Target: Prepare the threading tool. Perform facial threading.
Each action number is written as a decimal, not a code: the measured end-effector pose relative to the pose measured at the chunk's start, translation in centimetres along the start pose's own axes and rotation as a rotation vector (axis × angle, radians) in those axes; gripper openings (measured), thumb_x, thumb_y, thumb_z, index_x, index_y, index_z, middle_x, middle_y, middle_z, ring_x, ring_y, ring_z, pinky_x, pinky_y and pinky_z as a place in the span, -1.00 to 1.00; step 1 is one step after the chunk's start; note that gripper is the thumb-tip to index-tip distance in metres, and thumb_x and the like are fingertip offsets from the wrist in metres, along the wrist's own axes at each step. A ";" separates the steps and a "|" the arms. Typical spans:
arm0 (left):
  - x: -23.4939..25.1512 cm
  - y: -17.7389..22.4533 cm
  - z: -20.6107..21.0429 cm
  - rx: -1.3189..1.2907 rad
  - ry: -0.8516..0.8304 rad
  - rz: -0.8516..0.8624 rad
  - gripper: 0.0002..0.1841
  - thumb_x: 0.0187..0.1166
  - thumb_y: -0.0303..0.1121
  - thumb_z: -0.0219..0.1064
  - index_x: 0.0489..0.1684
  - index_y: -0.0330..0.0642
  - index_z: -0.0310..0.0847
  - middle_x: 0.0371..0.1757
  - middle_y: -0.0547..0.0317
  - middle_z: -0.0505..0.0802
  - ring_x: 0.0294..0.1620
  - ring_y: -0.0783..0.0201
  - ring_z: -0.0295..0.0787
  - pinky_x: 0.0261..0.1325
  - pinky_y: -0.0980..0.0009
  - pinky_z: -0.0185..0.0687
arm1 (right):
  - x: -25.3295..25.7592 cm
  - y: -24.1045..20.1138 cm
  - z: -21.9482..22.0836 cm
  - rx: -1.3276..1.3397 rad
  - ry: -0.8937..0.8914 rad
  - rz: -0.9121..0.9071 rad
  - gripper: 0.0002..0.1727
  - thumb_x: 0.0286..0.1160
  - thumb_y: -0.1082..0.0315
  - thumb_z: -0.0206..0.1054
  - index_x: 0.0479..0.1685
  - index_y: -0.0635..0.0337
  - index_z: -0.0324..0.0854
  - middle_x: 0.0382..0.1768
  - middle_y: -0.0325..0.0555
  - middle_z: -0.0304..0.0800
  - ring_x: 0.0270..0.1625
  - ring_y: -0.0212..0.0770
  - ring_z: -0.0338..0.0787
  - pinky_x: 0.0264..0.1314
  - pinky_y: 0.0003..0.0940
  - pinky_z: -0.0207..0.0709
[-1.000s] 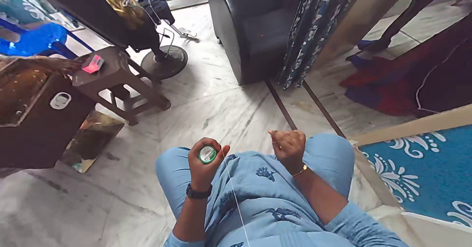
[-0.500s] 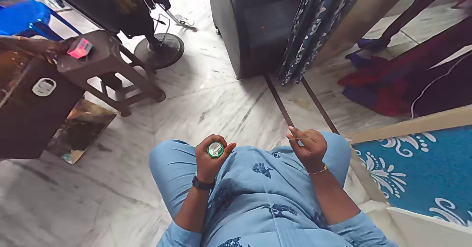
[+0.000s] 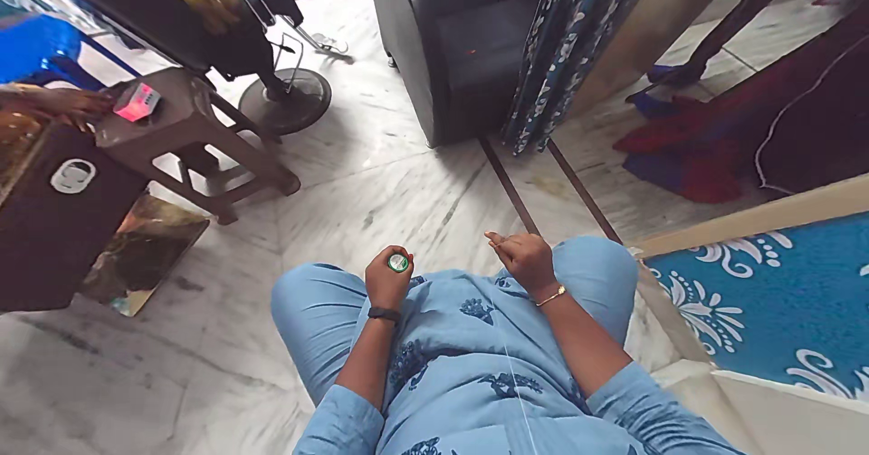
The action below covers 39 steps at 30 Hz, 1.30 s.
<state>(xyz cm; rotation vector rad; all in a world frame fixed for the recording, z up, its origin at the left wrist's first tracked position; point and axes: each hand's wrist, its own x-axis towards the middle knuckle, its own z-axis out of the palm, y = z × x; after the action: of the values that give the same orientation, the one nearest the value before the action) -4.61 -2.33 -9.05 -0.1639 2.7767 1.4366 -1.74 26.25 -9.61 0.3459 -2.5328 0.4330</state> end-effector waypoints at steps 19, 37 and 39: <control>-1.3 -0.4 -1.6 -0.776 0.027 0.370 -0.73 0.27 -0.17 0.71 -0.34 0.13 0.66 -0.37 0.58 0.83 -0.30 0.58 0.79 -0.12 0.54 0.77 | -0.7 -1.7 -1.9 0.170 0.064 0.213 -0.24 0.20 -0.42 0.46 -0.59 0.23 0.53 -0.62 -0.05 0.59 -0.55 -0.12 0.54 -0.34 -0.10 0.44; 0.7 -0.4 -0.5 0.080 -0.057 -0.132 -0.72 0.42 -0.30 0.55 -0.01 -0.25 0.79 -0.06 -0.09 0.89 0.02 0.00 0.84 0.19 -0.08 0.65 | -0.3 -2.7 0.6 0.193 -0.238 0.235 -0.58 0.74 0.19 0.09 0.26 0.08 0.84 -0.41 0.04 0.91 -0.39 0.08 0.87 -0.25 0.10 0.66; 0.8 -1.1 -0.2 0.002 -0.120 -0.111 -0.69 0.40 -0.29 0.57 -0.01 -0.29 0.77 -0.08 -0.07 0.87 -0.02 0.08 0.81 0.18 0.01 0.65 | -0.1 -2.3 0.2 0.299 -0.372 0.327 -0.55 0.78 0.18 0.04 0.35 0.06 0.78 -0.28 0.04 0.93 -0.31 0.04 0.86 -0.14 0.09 0.67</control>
<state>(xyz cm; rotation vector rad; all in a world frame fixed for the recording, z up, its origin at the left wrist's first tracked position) -5.28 -3.14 -9.87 -0.2206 2.6294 1.3699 -1.01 24.12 -9.28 0.1245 -2.8999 0.9575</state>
